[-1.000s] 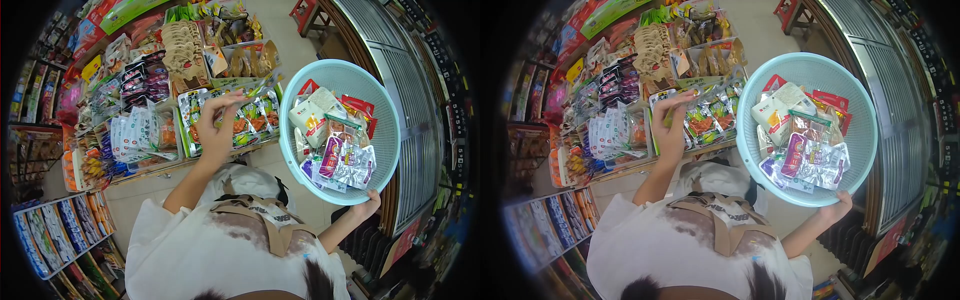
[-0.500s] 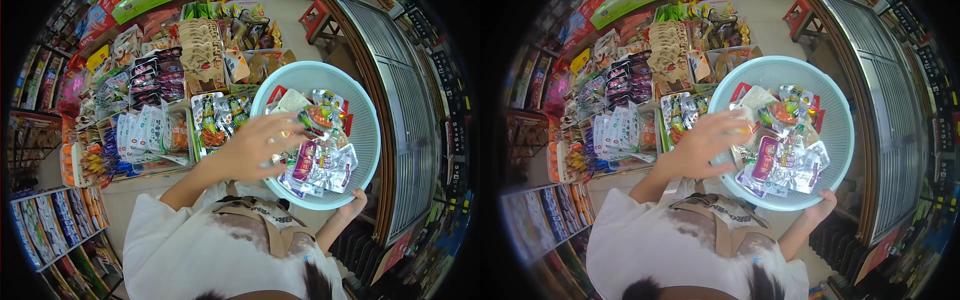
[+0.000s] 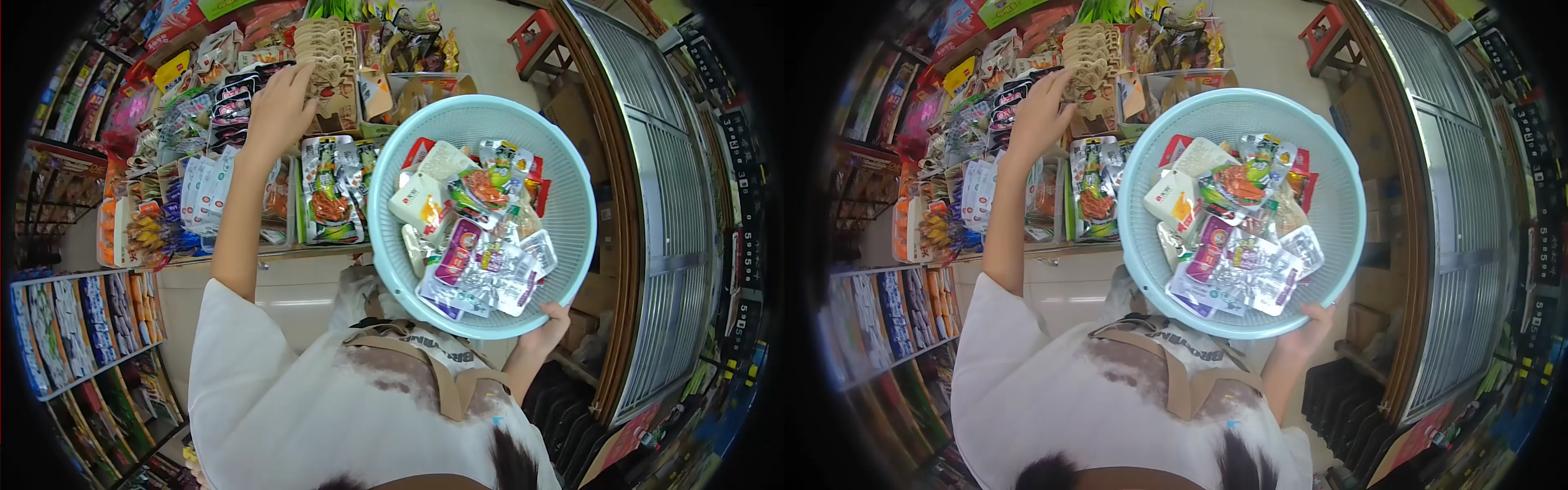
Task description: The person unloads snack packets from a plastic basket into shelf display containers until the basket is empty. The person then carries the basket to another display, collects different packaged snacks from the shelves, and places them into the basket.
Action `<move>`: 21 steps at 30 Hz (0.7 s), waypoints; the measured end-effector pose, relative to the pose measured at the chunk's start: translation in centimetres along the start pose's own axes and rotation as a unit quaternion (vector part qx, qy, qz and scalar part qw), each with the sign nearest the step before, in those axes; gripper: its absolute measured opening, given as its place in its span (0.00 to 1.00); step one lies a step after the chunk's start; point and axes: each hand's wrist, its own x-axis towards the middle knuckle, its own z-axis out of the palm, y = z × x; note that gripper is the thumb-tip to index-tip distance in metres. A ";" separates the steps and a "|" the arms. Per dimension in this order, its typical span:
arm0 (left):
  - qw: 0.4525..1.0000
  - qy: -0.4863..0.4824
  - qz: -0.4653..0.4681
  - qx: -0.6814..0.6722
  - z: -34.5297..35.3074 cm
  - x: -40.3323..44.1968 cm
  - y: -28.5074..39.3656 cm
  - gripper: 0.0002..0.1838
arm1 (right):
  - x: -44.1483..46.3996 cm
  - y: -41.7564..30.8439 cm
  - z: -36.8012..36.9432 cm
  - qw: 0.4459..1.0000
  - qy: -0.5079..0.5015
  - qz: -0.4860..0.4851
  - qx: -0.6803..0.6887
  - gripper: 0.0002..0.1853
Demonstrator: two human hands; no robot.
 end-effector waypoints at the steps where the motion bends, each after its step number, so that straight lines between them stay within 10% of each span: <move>1: 0.999 -0.021 0.000 0.038 0.5 0.0 0.0 0.22 | 0.0 -0.1 0.3 1.000 -0.008 -0.003 0.004 0.43; 10: 0.976 -0.066 -0.046 0.204 0.4 1.6 0.6 0.18 | 1.3 -0.8 -0.7 0.993 -0.017 0.018 -0.116 0.30; 14: 0.986 -0.023 0.046 0.160 -1.1 1.5 0.8 0.10 | 1.9 -1.2 -0.4 0.987 -0.021 0.020 -0.159 0.33; 17: 0.995 -0.040 -0.052 0.075 -5.0 1.8 2.6 0.08 | 2.4 -1.2 -0.4 0.990 -0.024 0.024 -0.138 0.36; 21: 0.968 0.206 -0.086 -0.112 -10.4 1.9 8.5 0.05 | 3.4 -1.1 -0.6 0.992 -0.021 0.041 -0.117 0.39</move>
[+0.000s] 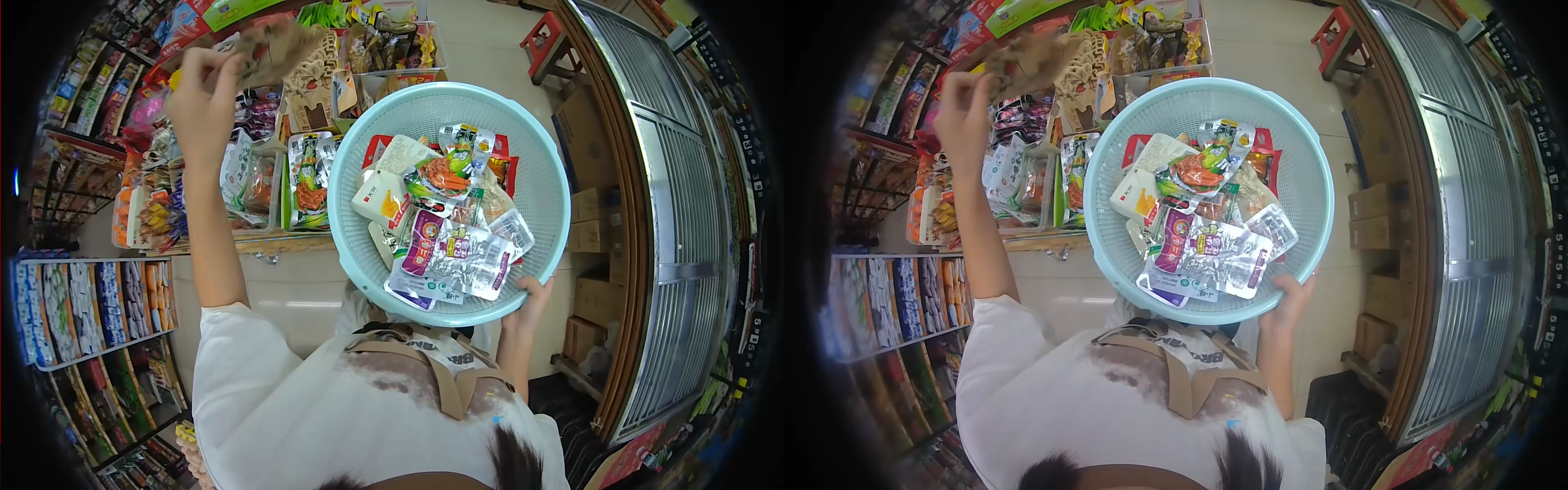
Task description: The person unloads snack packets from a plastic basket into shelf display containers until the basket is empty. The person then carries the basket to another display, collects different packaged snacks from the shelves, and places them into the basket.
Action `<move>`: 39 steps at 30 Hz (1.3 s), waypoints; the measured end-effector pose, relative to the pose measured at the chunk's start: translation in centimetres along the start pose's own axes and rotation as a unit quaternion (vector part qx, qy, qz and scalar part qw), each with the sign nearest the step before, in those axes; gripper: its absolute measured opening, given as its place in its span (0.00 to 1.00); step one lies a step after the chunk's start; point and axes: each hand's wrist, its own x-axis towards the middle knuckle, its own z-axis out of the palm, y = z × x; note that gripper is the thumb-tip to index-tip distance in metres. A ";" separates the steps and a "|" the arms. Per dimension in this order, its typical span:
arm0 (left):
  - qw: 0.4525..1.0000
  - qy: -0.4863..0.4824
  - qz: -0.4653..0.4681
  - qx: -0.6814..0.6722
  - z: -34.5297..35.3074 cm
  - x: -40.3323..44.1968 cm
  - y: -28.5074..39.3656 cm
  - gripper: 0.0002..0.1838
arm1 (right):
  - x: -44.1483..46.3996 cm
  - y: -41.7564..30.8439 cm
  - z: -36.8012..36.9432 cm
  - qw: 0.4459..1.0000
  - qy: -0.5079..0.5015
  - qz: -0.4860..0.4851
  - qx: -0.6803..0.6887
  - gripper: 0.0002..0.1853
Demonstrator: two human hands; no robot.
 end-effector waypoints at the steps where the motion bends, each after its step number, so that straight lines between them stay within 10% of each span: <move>1: 0.992 0.075 -0.005 -0.102 -0.3 -0.4 1.4 0.05 | 0.3 0.2 -0.4 1.000 -0.012 0.002 0.007 0.39; 4: 0.969 0.108 -0.004 -0.222 -0.1 -2.9 5.5 0.06 | 0.6 0.2 -0.7 0.999 -0.030 0.007 0.022 0.39; 8: 0.888 -0.318 0.321 -0.085 4.2 -7.1 6.8 0.12 | 0.6 0.2 -0.5 0.997 -0.054 -0.001 0.051 0.40; 10: 0.867 -0.399 0.275 -0.117 4.4 -9.0 8.6 0.14 | 0.6 0.4 -0.6 0.996 -0.058 0.000 0.063 0.40; 23: 0.940 -0.296 -0.162 -0.046 9.0 -3.8 -2.8 0.21 | 0.4 -1.5 -3.8 0.984 -0.093 -0.009 0.155 0.40; 28: 0.944 -0.312 -0.014 0.106 12.1 -5.0 -4.8 0.31 | 0.1 -2.1 -5.4 0.983 -0.076 -0.030 0.167 0.40; 39: 0.944 -0.293 -0.137 -0.059 12.4 -5.9 -7.8 0.27 | -0.7 -1.6 -4.6 0.992 0.006 -0.010 0.125 0.44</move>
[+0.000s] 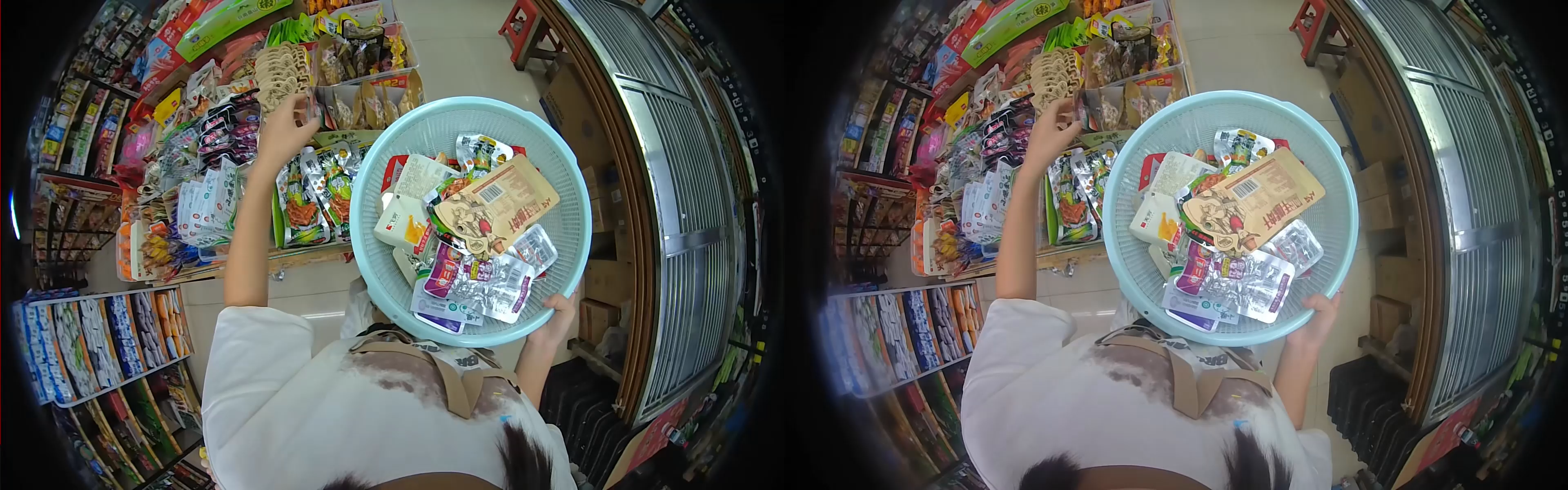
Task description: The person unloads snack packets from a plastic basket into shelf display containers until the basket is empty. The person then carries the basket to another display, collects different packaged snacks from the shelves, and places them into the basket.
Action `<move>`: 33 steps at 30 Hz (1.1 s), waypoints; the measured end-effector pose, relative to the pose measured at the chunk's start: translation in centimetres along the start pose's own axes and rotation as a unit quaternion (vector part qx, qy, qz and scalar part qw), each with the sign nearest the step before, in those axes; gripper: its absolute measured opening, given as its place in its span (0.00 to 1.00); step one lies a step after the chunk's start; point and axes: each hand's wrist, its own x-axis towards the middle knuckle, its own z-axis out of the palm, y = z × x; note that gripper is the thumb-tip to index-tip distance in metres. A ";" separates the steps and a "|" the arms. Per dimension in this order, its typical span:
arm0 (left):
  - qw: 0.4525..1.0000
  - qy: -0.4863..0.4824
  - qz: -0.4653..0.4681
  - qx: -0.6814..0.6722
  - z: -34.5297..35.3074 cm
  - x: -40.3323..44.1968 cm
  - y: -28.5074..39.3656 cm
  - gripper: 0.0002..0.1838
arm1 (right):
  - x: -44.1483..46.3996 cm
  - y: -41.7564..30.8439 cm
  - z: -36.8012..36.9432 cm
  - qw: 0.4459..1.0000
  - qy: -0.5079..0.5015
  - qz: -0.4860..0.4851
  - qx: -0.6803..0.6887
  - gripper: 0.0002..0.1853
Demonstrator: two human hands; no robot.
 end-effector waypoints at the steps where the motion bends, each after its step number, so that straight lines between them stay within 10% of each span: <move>1: 0.989 0.081 0.086 0.084 0.2 -0.2 1.1 0.26 | 0.1 -0.1 0.0 1.000 0.000 0.000 0.000 0.44; 6: 0.921 0.208 0.268 0.193 1.1 0.3 8.4 0.21 | 0.2 0.0 0.1 1.000 -0.018 -0.013 0.008 0.39; 10: 0.984 -0.078 0.153 0.047 4.5 3.1 11.4 0.19 | 0.0 0.7 -1.2 1.000 0.026 -0.002 -0.001 0.39; 20: 0.920 -0.256 0.078 0.288 10.9 8.3 12.4 0.25 | -0.4 1.2 -1.9 1.000 0.007 0.012 0.020 0.39; 25: 0.963 -0.171 0.094 0.187 7.0 8.7 14.2 0.18 | -0.6 1.2 -1.5 1.000 0.007 0.005 0.016 0.39; 33: 0.847 0.098 0.506 0.130 -0.1 -0.2 21.8 0.07 | 0.3 0.9 -2.1 0.999 0.019 0.030 0.020 0.38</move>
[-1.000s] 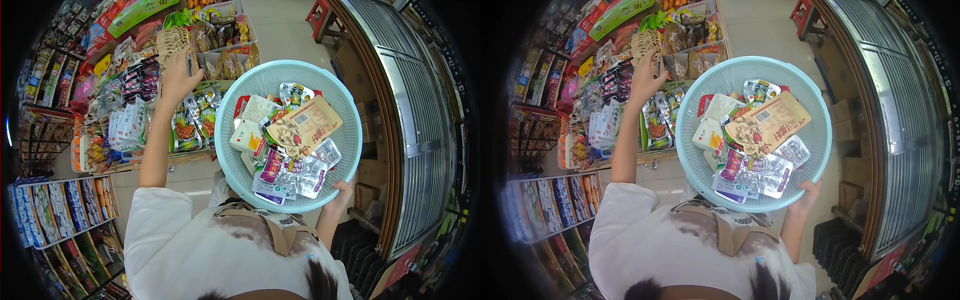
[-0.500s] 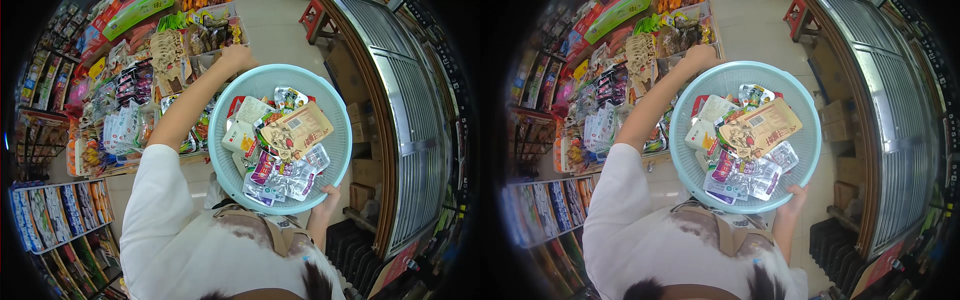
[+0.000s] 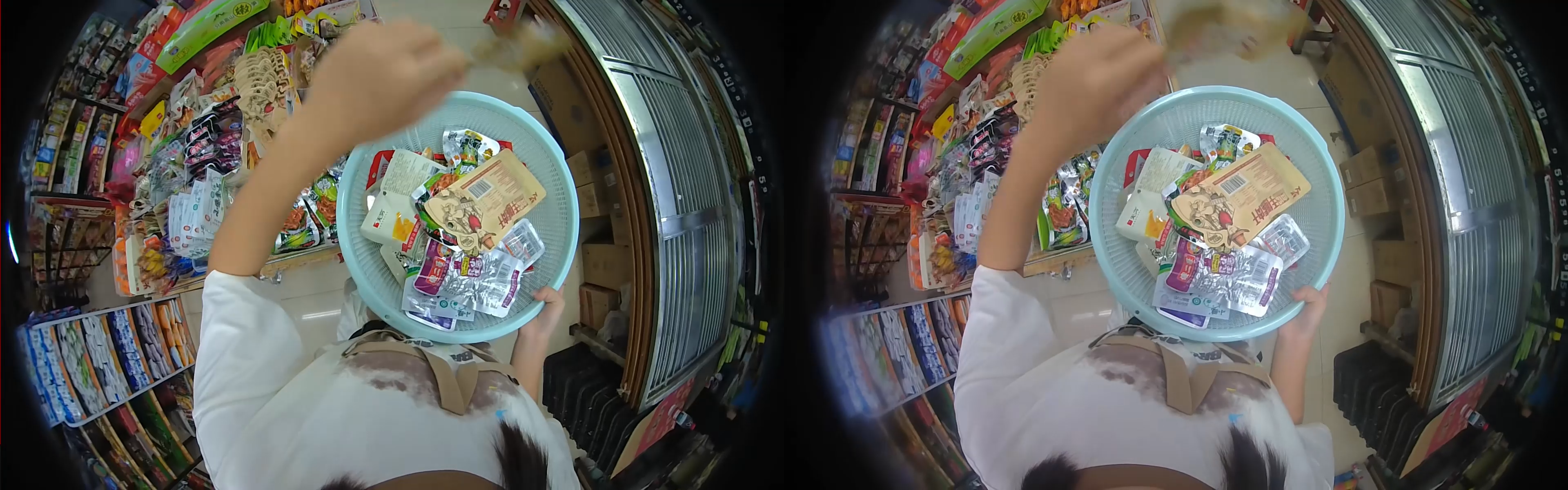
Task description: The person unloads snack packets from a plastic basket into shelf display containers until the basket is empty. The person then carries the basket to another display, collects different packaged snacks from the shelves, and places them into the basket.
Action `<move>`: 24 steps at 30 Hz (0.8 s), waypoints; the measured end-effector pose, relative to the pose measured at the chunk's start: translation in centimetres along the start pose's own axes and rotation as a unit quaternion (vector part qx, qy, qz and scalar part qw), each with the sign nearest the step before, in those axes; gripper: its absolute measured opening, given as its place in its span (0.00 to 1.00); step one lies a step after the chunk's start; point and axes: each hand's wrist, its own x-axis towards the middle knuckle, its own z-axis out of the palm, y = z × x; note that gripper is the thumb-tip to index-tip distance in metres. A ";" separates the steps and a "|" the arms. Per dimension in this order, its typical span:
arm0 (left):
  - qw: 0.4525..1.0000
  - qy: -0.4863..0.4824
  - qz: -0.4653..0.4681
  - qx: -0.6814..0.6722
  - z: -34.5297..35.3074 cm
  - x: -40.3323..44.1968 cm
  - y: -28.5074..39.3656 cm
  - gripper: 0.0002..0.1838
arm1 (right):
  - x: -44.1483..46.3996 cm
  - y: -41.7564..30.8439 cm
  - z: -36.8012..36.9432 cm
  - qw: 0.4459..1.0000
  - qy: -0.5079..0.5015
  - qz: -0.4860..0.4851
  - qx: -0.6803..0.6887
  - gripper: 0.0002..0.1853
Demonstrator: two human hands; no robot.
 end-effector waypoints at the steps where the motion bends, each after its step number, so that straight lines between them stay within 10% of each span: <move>1: 0.997 -0.003 0.069 0.019 0.2 -0.5 1.2 0.05 | 0.0 -0.1 0.0 1.000 -0.001 0.000 0.003 0.38; 5: 0.955 -0.265 0.113 -0.072 2.5 -5.1 5.3 0.13 | 0.0 -0.3 0.5 1.000 0.017 0.005 -0.008 0.37; 9: 0.910 -0.307 0.004 -0.280 0.8 -6.9 6.4 0.24 | 0.1 -0.2 0.6 1.000 0.021 0.011 0.001 0.38; 16: 0.938 -0.134 -0.251 -0.200 -1.6 -12.0 4.6 0.24 | 0.5 -0.7 0.6 1.000 0.006 0.027 0.011 0.39; 19: 0.857 -0.070 -0.467 -0.205 -0.6 -15.7 5.8 0.21 | 1.1 -0.8 -0.1 0.999 -0.033 0.034 0.024 0.39; 21: 0.704 -0.143 -0.604 -0.346 -0.6 -16.7 6.9 0.20 | 1.6 -1.1 -0.1 0.999 -0.034 0.036 0.015 0.39; 24: 0.647 -0.244 -0.607 -0.393 -0.8 -16.7 7.7 0.21 | 2.2 -1.7 -0.2 0.998 -0.047 0.045 0.005 0.40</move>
